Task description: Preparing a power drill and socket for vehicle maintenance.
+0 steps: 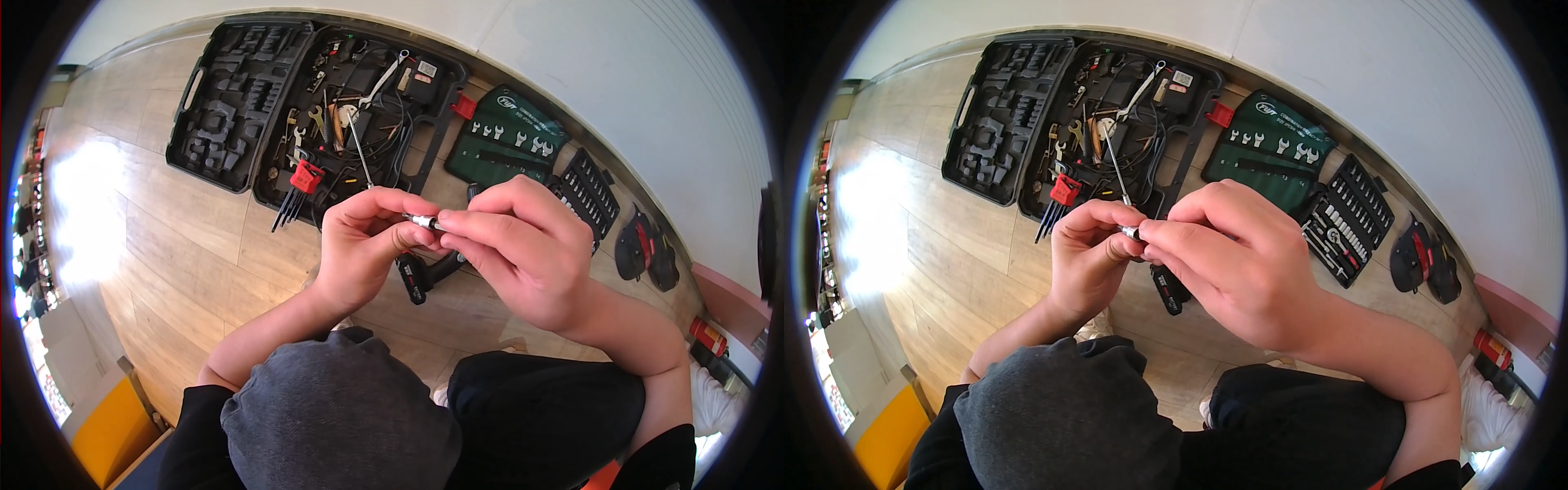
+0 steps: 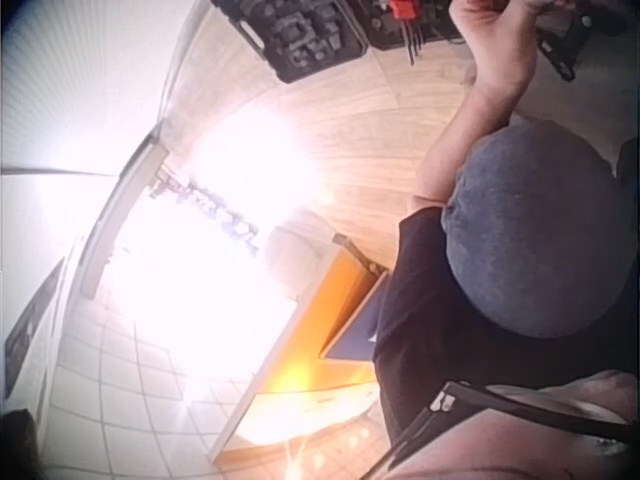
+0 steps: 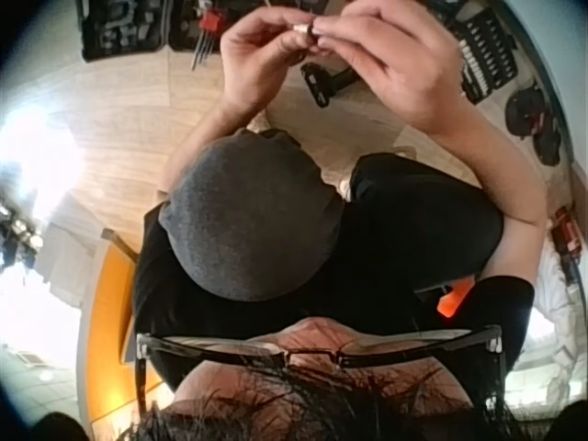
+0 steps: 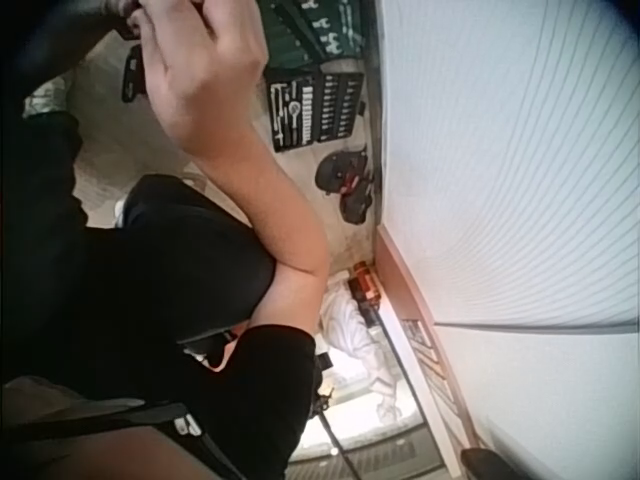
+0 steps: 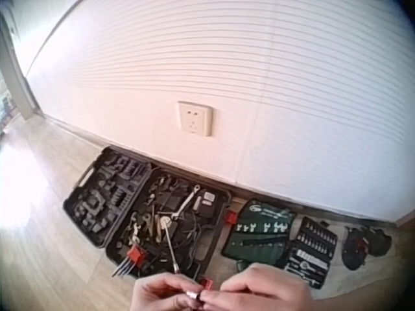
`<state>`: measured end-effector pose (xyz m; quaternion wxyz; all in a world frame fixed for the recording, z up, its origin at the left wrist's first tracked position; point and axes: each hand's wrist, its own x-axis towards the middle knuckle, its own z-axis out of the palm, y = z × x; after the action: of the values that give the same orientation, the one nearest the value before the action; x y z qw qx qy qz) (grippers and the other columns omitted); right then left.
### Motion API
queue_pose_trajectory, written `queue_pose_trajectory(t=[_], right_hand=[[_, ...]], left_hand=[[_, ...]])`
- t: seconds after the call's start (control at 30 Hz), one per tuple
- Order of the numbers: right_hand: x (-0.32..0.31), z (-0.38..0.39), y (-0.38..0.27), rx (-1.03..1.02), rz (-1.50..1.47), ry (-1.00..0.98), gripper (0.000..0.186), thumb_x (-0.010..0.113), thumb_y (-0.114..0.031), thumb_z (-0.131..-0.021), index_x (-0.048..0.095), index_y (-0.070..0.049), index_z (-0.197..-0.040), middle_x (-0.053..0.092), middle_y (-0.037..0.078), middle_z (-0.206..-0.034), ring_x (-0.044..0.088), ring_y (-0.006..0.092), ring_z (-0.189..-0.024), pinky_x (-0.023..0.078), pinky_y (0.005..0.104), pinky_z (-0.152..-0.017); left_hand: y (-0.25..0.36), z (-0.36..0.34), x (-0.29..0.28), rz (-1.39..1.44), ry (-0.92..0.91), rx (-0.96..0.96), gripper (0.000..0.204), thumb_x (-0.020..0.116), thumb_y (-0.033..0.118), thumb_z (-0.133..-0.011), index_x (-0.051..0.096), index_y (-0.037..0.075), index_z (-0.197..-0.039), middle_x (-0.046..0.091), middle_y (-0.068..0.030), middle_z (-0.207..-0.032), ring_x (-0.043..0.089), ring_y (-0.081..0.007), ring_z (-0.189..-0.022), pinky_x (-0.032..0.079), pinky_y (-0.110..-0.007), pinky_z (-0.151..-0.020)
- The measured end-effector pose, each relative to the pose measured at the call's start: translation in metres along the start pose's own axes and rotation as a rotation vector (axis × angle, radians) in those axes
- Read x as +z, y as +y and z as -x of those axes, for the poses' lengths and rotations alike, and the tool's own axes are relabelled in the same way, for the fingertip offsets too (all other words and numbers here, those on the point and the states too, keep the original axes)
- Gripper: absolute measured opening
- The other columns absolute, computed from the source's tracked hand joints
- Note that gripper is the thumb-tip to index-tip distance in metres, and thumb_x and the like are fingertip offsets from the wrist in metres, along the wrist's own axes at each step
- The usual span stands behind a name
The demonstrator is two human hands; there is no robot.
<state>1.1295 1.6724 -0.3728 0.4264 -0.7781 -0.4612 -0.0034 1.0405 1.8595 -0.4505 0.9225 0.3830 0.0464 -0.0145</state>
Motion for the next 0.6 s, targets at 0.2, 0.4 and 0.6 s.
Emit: queue_pose_trajectory(t=[0.2,0.4,0.6], right_hand=[[0.009,0.004,-0.001,0.061,-0.002,0.089,0.032,0.087,0.005,-0.069,0.075,-0.002,-0.098,0.063,0.006,-0.082,0.063,0.0200,-0.070,0.051,0.0309,-0.058],[0.016,0.010,-0.004,0.090,-0.011,0.146,0.030,0.088,0.004,-0.070,0.074,0.000,-0.096,0.062,0.007,-0.079,0.061,0.0197,-0.065,0.048,0.0313,-0.054],[0.017,0.013,-0.005,0.141,-0.010,0.139,0.026,0.088,-0.001,-0.073,0.074,-0.002,-0.095,0.061,0.007,-0.077,0.058,0.0203,-0.062,0.046,0.0329,-0.053]], left_hand=[[0.008,0.001,0.000,-0.337,0.018,0.089,0.014,0.070,-0.007,-0.095,0.070,-0.008,-0.109,0.075,-0.0156,-0.103,0.076,-0.0199,-0.093,0.064,-0.031,-0.085],[0.008,0.001,0.003,-0.359,0.040,0.126,0.014,0.069,-0.010,-0.094,0.071,-0.008,-0.107,0.075,-0.0144,-0.100,0.076,-0.0194,-0.090,0.064,-0.030,-0.084],[0.012,-0.001,0.004,-0.519,-0.001,0.178,0.013,0.071,-0.012,-0.091,0.072,-0.008,-0.103,0.076,-0.0142,-0.098,0.076,-0.0177,-0.088,0.063,-0.027,-0.081]])
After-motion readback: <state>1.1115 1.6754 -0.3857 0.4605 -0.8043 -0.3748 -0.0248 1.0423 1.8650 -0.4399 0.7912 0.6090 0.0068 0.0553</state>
